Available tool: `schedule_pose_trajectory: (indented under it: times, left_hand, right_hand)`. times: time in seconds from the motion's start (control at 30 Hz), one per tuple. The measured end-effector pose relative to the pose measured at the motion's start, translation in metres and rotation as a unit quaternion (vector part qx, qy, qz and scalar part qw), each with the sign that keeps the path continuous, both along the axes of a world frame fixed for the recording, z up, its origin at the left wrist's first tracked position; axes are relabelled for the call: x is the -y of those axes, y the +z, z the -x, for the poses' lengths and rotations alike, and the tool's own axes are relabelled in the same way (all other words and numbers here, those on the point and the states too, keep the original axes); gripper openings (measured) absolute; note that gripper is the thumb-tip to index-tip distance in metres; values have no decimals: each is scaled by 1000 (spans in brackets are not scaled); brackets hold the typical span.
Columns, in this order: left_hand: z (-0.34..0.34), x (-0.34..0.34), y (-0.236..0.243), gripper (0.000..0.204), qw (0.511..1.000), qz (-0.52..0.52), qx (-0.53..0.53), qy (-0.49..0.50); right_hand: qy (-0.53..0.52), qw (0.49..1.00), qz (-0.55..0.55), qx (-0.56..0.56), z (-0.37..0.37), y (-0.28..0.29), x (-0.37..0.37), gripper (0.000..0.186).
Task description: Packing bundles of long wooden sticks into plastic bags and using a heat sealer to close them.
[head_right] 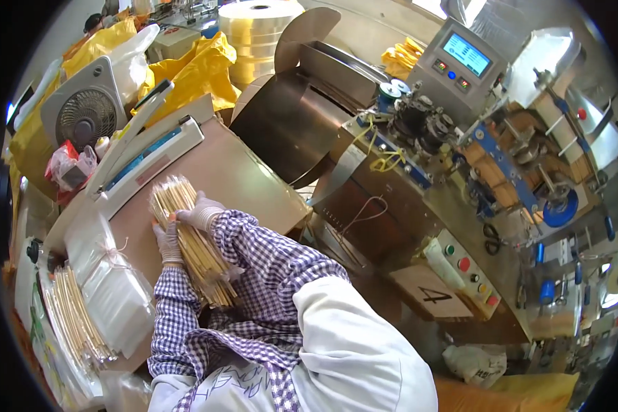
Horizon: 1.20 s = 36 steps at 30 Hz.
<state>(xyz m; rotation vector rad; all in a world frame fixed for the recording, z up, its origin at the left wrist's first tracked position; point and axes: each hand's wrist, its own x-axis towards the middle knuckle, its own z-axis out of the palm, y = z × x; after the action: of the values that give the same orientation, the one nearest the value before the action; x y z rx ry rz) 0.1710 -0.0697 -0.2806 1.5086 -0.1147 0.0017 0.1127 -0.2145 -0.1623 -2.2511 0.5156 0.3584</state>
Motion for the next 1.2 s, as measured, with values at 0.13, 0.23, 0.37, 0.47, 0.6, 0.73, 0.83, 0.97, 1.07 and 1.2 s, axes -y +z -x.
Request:
schedule_pose_trajectory:
  times: [0.13,0.23,0.37,0.47,0.6,0.73,0.83,0.97,1.07,1.2]
  left_hand:
    - [10,-53,20,97,985,-170,1,-20]
    - [24,-81,12,97,958,-275,66,54]
    - [28,-96,-7,84,926,-333,145,106]
    - [20,-107,-18,76,938,-299,149,94]
    - [27,-113,0,71,946,-274,133,111]
    - [34,-106,-4,64,959,-230,139,86]
    - [31,-117,-11,60,945,-277,150,86]
    - [31,-117,-16,59,943,-282,153,89]
    - [27,-118,-24,58,965,-211,141,73]
    - [28,-120,-22,57,949,-270,144,76]
  right_hand:
    - [14,1000,-5,28,2,-2,-32,85]
    - [28,999,32,32,-3,-9,-35,92]
    - [-20,999,16,48,19,4,-7,90]
    - [-72,962,166,203,52,-25,28,84]
    - [-221,844,382,304,181,-5,121,60]
    - [-422,679,577,168,357,-15,216,66]
    - [-503,638,582,-16,433,-17,230,67]
    - [-490,609,623,12,466,-48,241,63]
    - [-480,601,638,24,460,-60,246,54]
    - [-495,599,628,42,450,-59,248,51]
